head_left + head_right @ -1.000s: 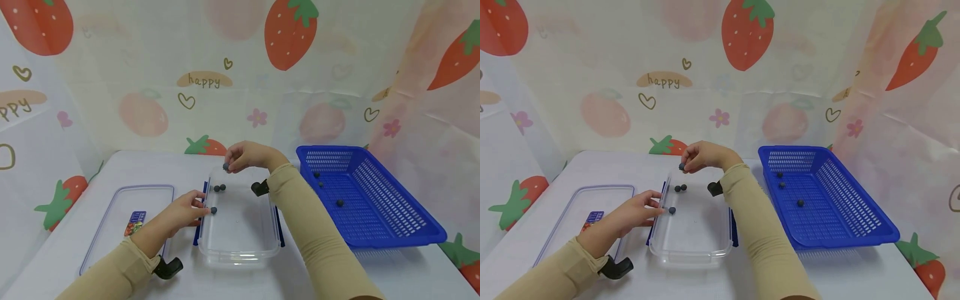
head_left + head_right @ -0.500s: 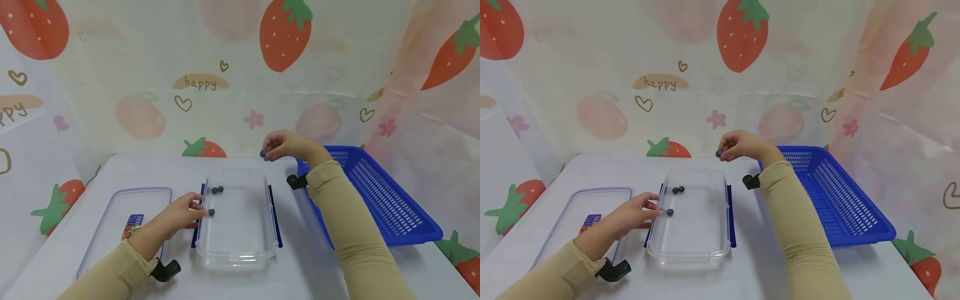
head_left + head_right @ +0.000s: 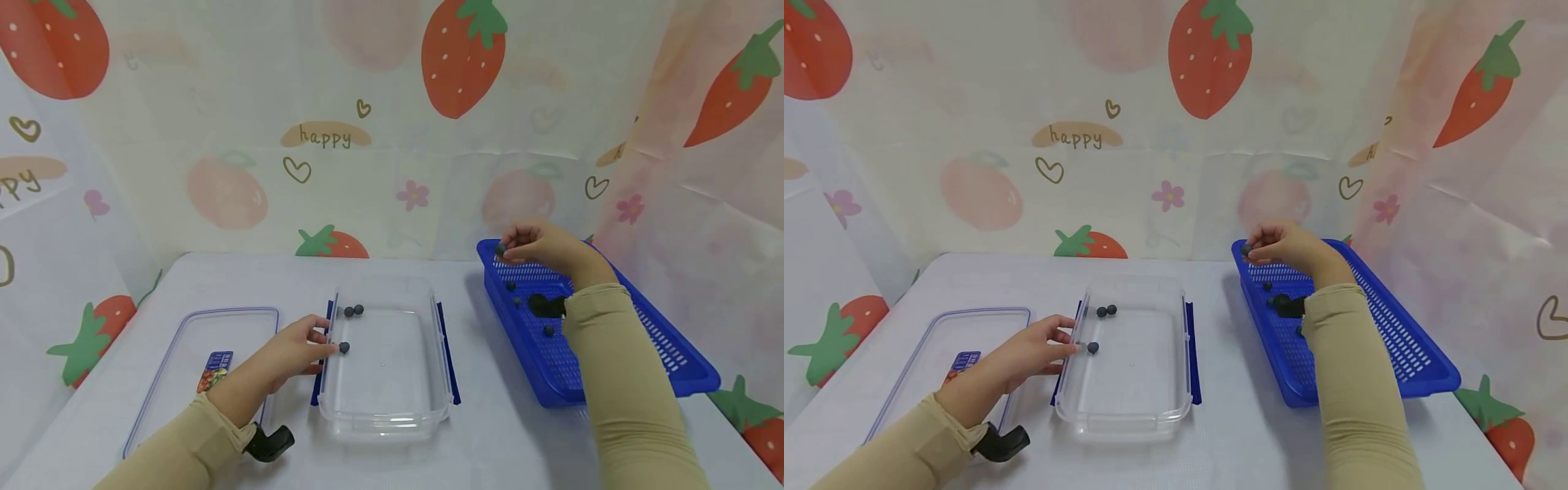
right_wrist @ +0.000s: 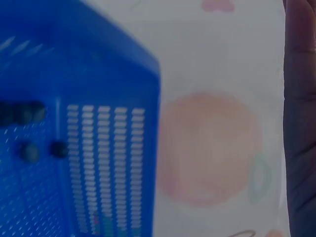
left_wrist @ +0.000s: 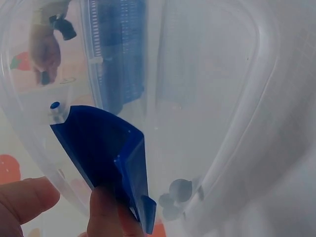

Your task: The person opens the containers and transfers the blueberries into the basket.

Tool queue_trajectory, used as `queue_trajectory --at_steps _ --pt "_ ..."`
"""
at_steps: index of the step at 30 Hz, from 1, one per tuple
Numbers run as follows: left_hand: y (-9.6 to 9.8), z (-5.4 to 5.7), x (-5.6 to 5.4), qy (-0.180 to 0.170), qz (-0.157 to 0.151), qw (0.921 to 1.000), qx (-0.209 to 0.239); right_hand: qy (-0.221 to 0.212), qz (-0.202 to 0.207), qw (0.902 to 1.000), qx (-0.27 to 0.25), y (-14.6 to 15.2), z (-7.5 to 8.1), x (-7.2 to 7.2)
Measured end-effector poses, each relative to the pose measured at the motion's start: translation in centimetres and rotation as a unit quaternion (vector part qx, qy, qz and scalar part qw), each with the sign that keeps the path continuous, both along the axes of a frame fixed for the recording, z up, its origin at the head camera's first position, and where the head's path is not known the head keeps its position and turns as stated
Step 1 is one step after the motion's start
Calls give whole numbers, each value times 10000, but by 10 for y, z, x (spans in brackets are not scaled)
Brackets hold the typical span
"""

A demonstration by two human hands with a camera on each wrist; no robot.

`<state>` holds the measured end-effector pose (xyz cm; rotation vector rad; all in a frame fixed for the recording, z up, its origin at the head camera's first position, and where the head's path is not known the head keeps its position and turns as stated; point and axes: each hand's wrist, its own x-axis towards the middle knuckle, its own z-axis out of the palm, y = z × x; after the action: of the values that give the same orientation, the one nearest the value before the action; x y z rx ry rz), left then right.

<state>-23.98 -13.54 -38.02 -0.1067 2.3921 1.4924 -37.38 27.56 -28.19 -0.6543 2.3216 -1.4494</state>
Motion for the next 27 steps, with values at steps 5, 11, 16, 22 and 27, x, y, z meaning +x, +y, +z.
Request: queue_trajectory --at_steps 5,11,16,22,27 --pt "0 -1 0 10 2 10000 -3 -2 -307 9994 189 24 -14 5" --pt "-1 0 -2 -73 -11 9999 127 -309 -560 9977 206 44 -37 6" --pt "-1 1 -3 -200 -56 9991 374 -655 -629 9957 195 56 -50 6" --pt "-2 4 -1 -262 -64 9984 496 -868 -718 9935 142 65 -57 6" --pt "-2 4 0 -284 -25 9984 485 -947 -742 9927 86 69 -61 7"
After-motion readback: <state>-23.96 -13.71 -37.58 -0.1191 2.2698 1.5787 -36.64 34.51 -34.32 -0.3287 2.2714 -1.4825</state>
